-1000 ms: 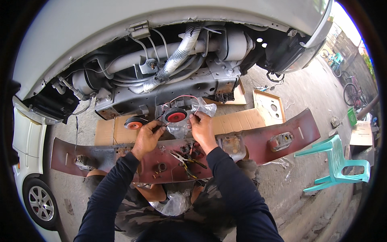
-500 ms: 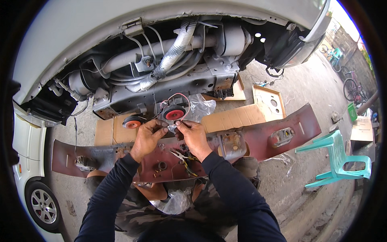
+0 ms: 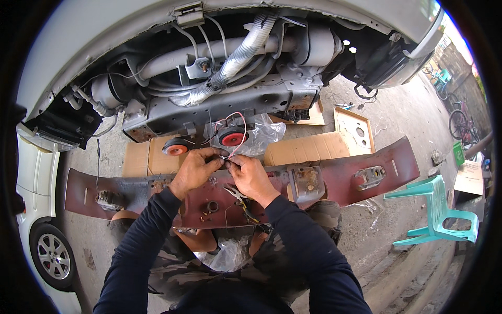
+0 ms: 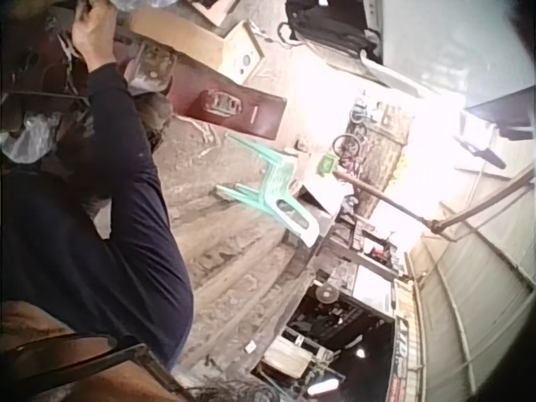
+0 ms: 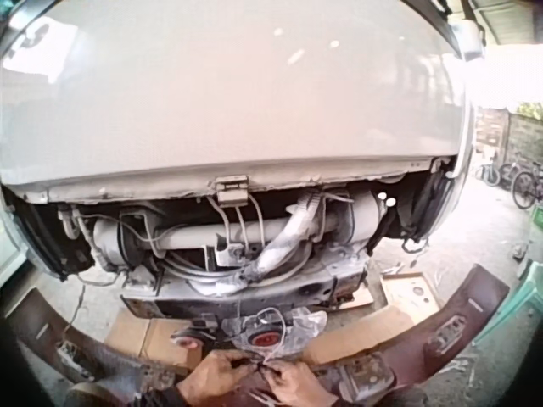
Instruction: The person sits on the ground under the front of a white car and works on the vehicle's wiring. They use pliers and a screwdriver to strip, twist, and connect wires near the front bumper area.
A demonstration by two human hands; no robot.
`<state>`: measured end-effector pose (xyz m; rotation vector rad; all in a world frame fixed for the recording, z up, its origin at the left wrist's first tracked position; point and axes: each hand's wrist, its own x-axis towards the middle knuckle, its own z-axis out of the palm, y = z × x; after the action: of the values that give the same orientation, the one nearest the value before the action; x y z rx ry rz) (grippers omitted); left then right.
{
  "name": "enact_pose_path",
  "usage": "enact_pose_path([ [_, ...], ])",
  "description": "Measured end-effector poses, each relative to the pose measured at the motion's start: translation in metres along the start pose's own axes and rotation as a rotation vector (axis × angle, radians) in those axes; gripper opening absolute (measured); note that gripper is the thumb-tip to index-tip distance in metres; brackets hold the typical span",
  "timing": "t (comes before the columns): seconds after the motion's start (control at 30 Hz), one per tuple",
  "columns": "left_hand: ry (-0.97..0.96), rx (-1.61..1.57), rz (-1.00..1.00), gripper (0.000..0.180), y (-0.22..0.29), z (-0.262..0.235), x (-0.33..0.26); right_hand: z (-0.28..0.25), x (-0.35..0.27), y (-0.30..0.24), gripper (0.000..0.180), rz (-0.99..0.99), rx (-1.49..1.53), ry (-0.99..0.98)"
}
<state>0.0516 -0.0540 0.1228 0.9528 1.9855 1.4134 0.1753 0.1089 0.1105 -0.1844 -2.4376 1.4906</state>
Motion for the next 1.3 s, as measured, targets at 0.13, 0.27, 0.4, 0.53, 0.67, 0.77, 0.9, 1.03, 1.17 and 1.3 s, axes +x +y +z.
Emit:
enact_pose_path([
  [0.13,-0.033,-0.037,-0.048,0.024,0.003,0.001,0.0,-0.005,0.0,0.0,0.016,-0.081,-0.059,-0.065],
  [0.27,-0.111,-0.047,-0.122,0.027,0.003,0.001,0.0,-0.004,-0.001,0.002,0.016,-0.007,-0.023,-0.132],
  [0.4,-0.153,-0.134,-0.108,0.032,0.004,-0.004,-0.002,-0.005,0.004,0.007,0.018,0.072,0.143,-0.167],
  [0.53,-0.173,-0.124,-0.147,0.033,0.005,-0.006,-0.002,-0.01,0.005,0.009,0.02,0.037,0.047,-0.183],
  [0.67,-0.177,-0.092,-0.122,0.033,0.004,-0.006,-0.001,-0.014,0.004,0.01,0.021,-0.086,-0.088,-0.165],
  [0.77,-0.183,-0.066,-0.192,0.031,0.005,-0.007,0.0,-0.016,0.004,0.011,0.021,-0.096,-0.119,-0.183],
  [0.9,-0.17,-0.076,-0.199,0.028,0.007,-0.006,0.0,-0.018,0.006,0.009,0.023,0.005,-0.029,-0.237],
  [1.03,-0.171,-0.198,-0.219,0.025,0.007,-0.004,-0.002,-0.018,0.004,0.004,0.025,0.175,0.038,-0.282],
  [1.17,-0.16,-0.196,-0.2,0.024,0.005,-0.002,-0.001,-0.015,-0.004,0.003,0.026,0.312,0.215,-0.258],
  [1.3,-0.146,-0.175,-0.178,0.024,0.003,0.001,-0.001,-0.008,-0.01,0.008,0.025,0.337,0.346,-0.209],
])
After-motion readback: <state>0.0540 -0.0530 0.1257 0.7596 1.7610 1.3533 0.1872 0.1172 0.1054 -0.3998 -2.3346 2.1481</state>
